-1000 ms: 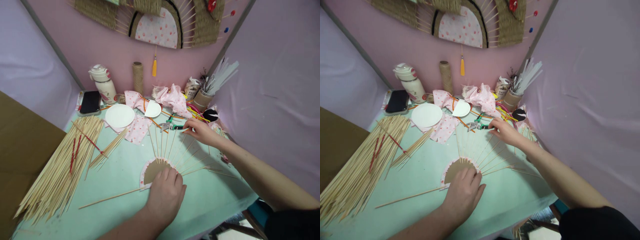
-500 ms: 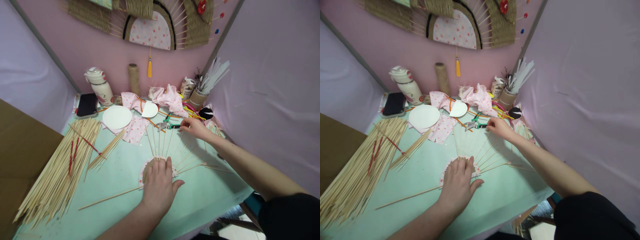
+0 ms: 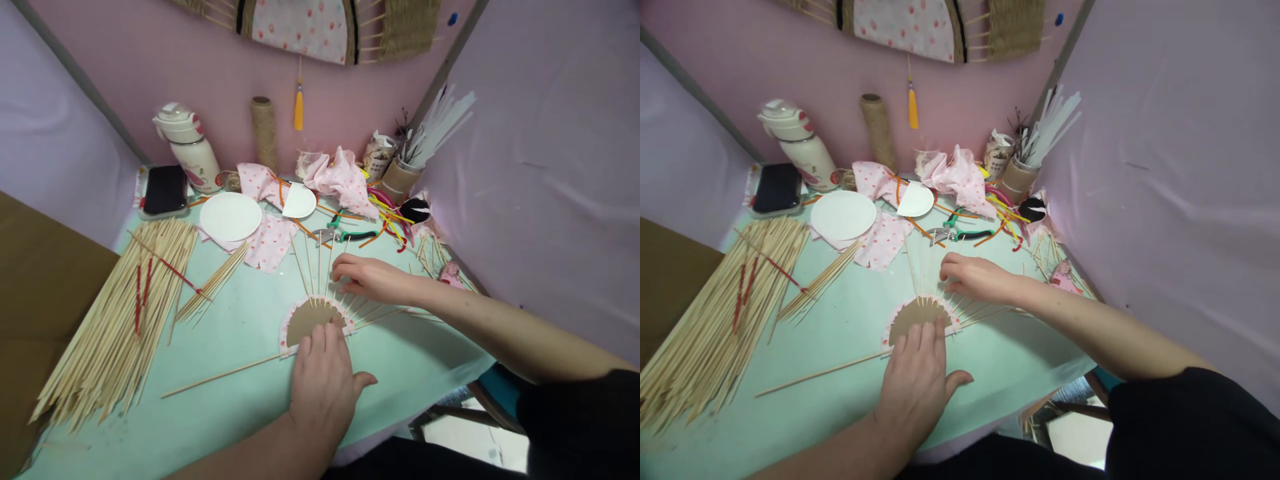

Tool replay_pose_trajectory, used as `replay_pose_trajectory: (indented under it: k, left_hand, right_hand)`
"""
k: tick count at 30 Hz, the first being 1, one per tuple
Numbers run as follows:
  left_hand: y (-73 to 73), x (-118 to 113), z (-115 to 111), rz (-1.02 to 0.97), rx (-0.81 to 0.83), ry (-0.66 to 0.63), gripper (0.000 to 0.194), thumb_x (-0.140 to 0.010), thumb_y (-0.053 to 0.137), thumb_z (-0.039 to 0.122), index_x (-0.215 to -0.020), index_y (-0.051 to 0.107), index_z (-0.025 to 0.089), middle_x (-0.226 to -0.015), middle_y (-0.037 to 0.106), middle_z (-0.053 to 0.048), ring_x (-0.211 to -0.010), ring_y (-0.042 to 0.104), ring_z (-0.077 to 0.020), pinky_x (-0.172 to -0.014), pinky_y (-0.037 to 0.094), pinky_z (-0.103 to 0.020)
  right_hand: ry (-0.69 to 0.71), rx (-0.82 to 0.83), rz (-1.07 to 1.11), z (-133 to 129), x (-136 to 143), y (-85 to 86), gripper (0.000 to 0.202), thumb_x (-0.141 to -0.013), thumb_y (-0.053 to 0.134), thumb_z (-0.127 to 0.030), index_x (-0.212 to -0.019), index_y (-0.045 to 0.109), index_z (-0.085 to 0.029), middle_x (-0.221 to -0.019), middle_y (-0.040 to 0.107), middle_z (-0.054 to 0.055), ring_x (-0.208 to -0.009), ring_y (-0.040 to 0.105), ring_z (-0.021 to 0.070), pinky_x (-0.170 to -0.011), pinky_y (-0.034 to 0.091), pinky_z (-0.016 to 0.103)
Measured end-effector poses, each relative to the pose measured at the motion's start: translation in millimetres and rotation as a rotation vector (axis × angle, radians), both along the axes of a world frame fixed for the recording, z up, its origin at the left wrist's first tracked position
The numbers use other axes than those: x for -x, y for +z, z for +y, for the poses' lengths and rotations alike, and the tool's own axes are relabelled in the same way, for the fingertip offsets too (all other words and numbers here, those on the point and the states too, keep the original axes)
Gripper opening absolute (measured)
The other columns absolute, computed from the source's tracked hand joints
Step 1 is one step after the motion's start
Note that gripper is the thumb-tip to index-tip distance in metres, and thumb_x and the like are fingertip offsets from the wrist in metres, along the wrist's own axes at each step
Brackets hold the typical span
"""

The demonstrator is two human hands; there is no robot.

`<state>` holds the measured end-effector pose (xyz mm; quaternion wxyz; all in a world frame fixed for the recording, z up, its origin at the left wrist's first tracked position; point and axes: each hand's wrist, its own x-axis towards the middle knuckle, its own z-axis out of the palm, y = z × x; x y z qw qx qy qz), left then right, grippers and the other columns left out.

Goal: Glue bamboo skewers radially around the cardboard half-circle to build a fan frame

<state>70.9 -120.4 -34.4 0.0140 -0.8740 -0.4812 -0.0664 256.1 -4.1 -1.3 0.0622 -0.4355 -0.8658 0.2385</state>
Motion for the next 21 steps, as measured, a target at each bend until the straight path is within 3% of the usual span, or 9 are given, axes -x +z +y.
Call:
replay_pose_trajectory:
  k: [3,8,14,21]
  left_hand:
    - [1.7,0.9,1.5,0.019,0.008,0.006,0.098,-0.067,0.069,0.073,-0.133,0.057,0.002,-0.085,0.056,-0.009,-0.081,0.048,-0.0251,-0.071,0.043,-0.038]
    - [1.8,0.3,4.5,0.026,0.052,0.019,0.1,-0.067,0.069,0.073,-0.137,0.053,0.003,-0.087,0.058,-0.01,-0.082,0.05,-0.025,-0.074,0.044,-0.039]
    - [0.9,-0.1,8.5,0.026,0.073,0.008,0.107,-0.064,0.069,0.075,-0.135,0.053,-0.004,-0.082,0.057,-0.011,-0.079,0.05,-0.0249,-0.07,0.044,-0.038]
    - [0.5,-0.4,9.5,0.038,0.039,0.014,0.102,-0.065,0.067,0.076,-0.134,0.056,0.002,-0.082,0.057,-0.009,-0.079,0.05,-0.0243,-0.071,0.044,-0.037]
  right_hand:
    - [0.046,0.051,-0.023,4.5,3.3,-1.6,0.015,-0.086,0.059,-0.011,-0.098,0.063,-0.019,-0.112,0.061,0.007,-0.094,0.061,0.0187,-0.079,0.047,0.03]
    - [0.085,0.106,-0.043,9.5,2.3,-3.9,0.017,-0.086,0.056,-0.009,-0.097,0.064,-0.019,-0.113,0.06,0.007,-0.095,0.062,0.0187,-0.08,0.048,0.03]
    - [0.11,0.101,-0.054,15.1,-1.9,-1.7,0.018,-0.087,0.055,-0.01,-0.101,0.061,-0.02,-0.111,0.058,0.007,-0.09,0.06,0.0169,-0.076,0.048,0.029]
    - [0.151,0.086,0.019,21.9,-2.0,-9.8,0.015,-0.086,0.055,-0.008,-0.092,0.065,-0.018,-0.101,0.058,0.006,-0.087,0.06,0.0158,-0.078,0.047,0.028]
